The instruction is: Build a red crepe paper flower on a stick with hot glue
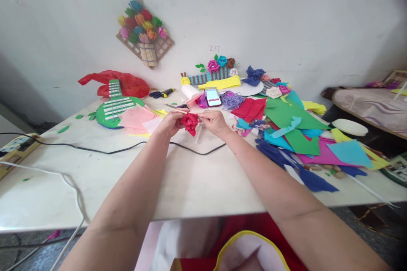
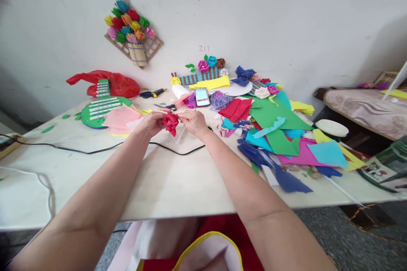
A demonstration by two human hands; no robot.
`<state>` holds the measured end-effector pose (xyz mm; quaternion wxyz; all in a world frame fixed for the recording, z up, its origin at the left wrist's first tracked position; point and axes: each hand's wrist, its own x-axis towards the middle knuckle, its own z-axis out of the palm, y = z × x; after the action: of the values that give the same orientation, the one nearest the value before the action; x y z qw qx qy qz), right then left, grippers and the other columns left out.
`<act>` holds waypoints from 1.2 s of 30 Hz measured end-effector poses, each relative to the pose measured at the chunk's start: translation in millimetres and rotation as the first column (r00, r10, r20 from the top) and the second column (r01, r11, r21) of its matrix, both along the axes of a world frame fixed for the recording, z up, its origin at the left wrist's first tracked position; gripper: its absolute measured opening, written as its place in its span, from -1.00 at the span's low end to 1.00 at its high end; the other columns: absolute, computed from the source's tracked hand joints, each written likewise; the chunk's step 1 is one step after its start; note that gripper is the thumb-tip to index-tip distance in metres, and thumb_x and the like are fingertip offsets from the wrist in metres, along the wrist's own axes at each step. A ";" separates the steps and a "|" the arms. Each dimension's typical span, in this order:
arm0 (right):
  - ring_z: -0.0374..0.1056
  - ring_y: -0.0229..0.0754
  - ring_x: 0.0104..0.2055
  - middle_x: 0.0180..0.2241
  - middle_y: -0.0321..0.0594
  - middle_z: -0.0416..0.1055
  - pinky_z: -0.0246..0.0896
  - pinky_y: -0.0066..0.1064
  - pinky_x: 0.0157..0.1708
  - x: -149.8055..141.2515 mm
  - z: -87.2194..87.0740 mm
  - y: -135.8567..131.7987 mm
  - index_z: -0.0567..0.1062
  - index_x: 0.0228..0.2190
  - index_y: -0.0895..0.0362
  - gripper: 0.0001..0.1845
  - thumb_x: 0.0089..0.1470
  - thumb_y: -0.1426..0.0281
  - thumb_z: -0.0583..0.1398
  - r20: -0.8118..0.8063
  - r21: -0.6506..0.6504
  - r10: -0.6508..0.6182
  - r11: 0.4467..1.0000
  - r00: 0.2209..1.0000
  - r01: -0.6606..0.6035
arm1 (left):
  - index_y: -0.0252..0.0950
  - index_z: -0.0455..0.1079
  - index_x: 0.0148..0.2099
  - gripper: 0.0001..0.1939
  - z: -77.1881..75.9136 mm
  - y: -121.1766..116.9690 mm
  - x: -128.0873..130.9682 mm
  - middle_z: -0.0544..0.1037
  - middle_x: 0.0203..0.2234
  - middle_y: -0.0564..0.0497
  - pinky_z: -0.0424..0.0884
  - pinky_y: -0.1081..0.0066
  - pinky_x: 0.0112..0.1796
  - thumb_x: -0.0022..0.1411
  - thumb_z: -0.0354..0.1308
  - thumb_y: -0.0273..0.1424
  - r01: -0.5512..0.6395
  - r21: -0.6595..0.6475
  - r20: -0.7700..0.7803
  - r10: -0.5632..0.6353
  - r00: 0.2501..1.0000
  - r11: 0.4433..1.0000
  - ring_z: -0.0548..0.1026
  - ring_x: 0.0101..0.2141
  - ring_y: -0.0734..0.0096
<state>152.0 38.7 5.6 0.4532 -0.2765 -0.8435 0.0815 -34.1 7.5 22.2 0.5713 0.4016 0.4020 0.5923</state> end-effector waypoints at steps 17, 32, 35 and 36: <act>0.50 -0.20 -0.29 -0.34 -0.18 0.61 0.30 -0.47 -0.30 -0.8 -1.2 -0.6 0.66 -0.28 0.09 -0.75 0.09 0.48 0.17 0.032 -0.002 -0.065 0.998 0.997 0.065 | -0.41 0.48 -0.44 -0.82 3.0 0.7 -0.2 0.52 -0.63 -0.04 0.43 0.39 -0.54 -0.17 0.10 -0.52 0.086 0.000 -0.031 -0.086 0.996 0.996 0.45 -0.63 0.37; 0.43 -0.18 -0.33 -0.40 -0.16 0.55 0.17 -0.44 -0.36 1.2 4.6 -10.4 0.65 -0.23 0.09 -0.71 0.14 0.47 0.12 0.167 0.141 -0.197 0.975 0.966 0.175 | -0.40 0.51 -0.41 -0.68 -2.5 1.3 -3.6 0.58 -0.54 -0.10 0.49 0.38 -0.44 -0.07 0.43 -0.24 0.174 0.164 -0.161 -0.147 0.976 0.971 0.52 -0.54 0.34; 0.43 -0.18 -0.32 -0.38 -0.16 0.56 0.18 -0.44 -0.35 0.5 4.8 -11.3 0.65 -0.24 0.09 -0.71 0.15 0.47 0.13 0.177 0.152 -0.209 0.971 0.962 0.183 | -0.40 0.52 -0.44 -0.70 -0.6 0.0 -5.9 0.59 -0.54 -0.11 0.49 0.39 -0.43 -0.08 0.44 -0.25 0.186 0.181 -0.181 -0.153 0.971 0.966 0.53 -0.53 0.33; 0.44 -0.18 -0.32 -0.37 -0.16 0.57 0.19 -0.44 -0.35 0.3 4.8 -11.4 0.65 -0.23 0.08 -0.72 0.15 0.47 0.13 0.182 0.152 -0.213 0.971 0.960 0.186 | -0.39 0.52 -0.44 -0.71 -0.3 -0.1 -6.6 0.59 -0.55 -0.11 0.49 0.39 -0.43 -0.09 0.45 -0.26 0.184 0.188 -0.182 -0.150 0.972 0.965 0.53 -0.53 0.33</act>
<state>152.3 27.3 10.5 0.3910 -0.3361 -0.8554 -0.0488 -40.7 7.4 21.9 0.5396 0.5385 0.3501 0.5444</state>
